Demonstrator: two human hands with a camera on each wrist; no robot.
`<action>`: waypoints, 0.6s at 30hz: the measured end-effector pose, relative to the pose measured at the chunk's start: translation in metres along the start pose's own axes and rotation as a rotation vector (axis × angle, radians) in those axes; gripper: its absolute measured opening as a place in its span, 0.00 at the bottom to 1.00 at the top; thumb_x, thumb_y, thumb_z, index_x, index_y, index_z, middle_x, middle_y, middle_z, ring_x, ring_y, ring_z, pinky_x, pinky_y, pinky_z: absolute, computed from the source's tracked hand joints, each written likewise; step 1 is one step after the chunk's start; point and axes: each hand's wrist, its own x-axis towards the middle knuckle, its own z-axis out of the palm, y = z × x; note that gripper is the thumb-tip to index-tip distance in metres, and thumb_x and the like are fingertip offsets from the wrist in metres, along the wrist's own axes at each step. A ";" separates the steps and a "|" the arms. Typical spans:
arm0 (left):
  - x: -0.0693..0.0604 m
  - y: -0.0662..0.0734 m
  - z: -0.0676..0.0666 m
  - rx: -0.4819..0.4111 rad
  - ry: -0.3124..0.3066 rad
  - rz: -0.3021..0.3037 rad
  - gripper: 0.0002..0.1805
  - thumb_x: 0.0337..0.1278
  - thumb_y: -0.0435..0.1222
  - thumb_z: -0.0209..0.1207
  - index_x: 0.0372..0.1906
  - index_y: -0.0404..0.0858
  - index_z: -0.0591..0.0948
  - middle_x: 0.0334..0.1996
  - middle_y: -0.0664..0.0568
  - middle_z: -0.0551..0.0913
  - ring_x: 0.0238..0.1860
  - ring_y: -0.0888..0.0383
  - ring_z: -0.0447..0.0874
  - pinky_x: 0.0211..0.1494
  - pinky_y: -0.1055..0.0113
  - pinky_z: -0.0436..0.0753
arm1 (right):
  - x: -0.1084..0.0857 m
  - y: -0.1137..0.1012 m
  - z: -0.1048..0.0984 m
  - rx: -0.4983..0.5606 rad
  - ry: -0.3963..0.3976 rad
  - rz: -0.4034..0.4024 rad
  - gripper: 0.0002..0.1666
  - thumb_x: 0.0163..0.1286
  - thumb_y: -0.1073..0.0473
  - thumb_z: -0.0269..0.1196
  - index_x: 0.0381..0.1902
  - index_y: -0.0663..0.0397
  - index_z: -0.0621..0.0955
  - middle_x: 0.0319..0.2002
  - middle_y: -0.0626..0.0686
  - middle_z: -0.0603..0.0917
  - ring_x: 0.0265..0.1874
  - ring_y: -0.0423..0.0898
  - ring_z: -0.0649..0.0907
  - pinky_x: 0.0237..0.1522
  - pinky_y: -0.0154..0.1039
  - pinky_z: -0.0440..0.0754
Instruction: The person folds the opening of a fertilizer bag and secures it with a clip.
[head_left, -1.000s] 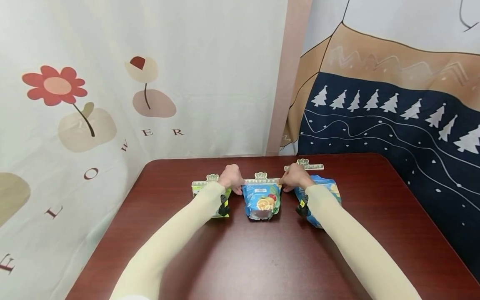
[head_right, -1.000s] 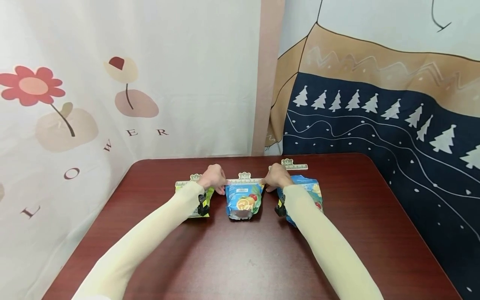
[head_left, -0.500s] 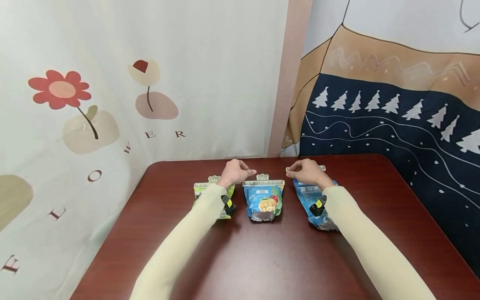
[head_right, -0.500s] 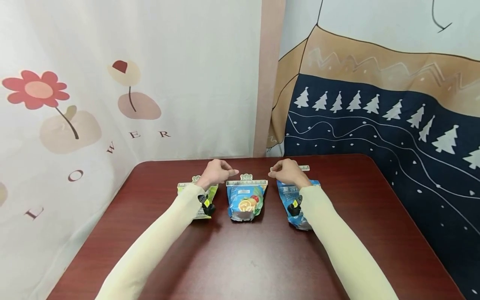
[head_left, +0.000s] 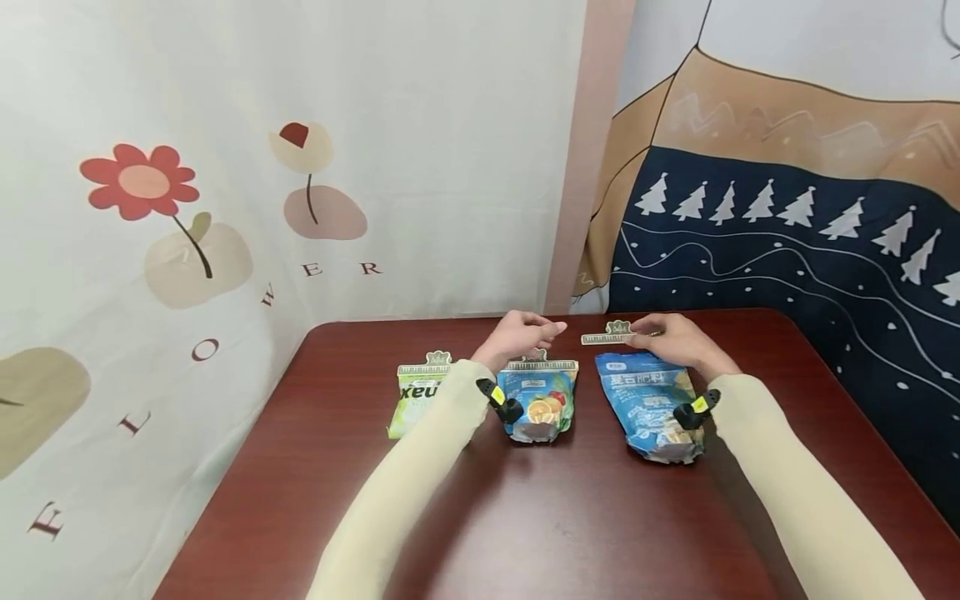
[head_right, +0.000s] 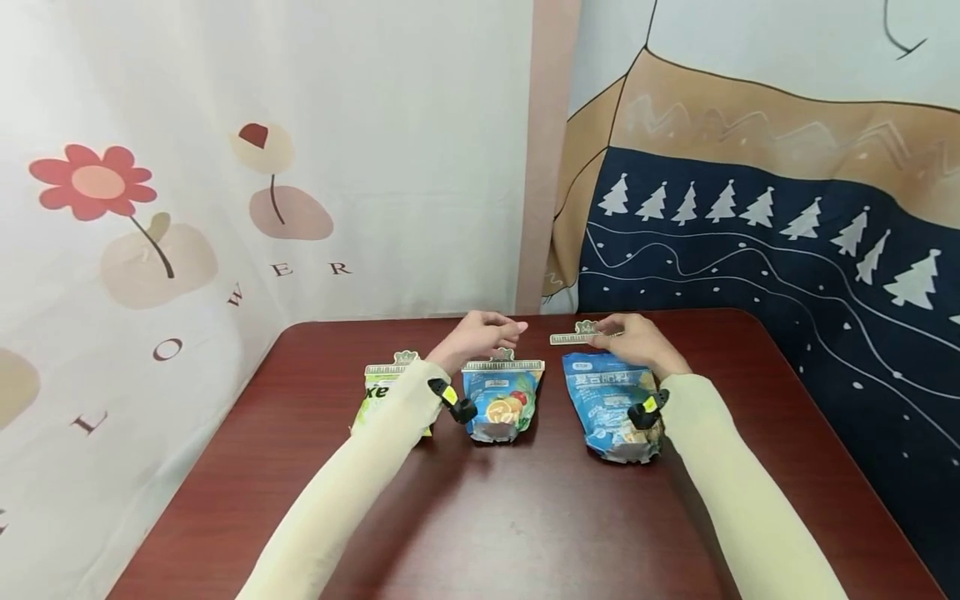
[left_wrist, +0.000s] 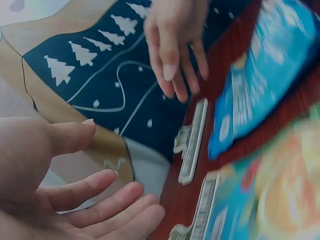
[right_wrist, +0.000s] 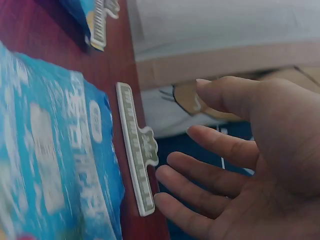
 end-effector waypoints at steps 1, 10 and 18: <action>0.002 0.001 0.004 -0.028 -0.020 -0.017 0.29 0.66 0.50 0.66 0.60 0.31 0.80 0.59 0.32 0.83 0.63 0.38 0.82 0.65 0.44 0.81 | -0.001 0.004 -0.003 0.015 -0.010 0.013 0.35 0.75 0.39 0.59 0.69 0.57 0.75 0.68 0.66 0.75 0.64 0.64 0.75 0.66 0.63 0.73; 0.019 0.005 0.040 -0.093 -0.119 -0.199 0.36 0.69 0.50 0.63 0.69 0.27 0.72 0.59 0.30 0.83 0.57 0.41 0.87 0.62 0.51 0.84 | -0.014 0.039 -0.027 0.219 -0.190 0.135 0.54 0.74 0.30 0.55 0.79 0.64 0.58 0.76 0.72 0.61 0.73 0.70 0.66 0.73 0.64 0.67; 0.021 0.005 0.073 -0.070 -0.076 -0.248 0.32 0.70 0.44 0.63 0.64 0.22 0.72 0.58 0.26 0.80 0.52 0.35 0.88 0.58 0.48 0.86 | -0.018 0.054 -0.028 0.238 -0.201 0.272 0.59 0.75 0.31 0.54 0.78 0.74 0.48 0.75 0.76 0.60 0.72 0.71 0.68 0.71 0.61 0.72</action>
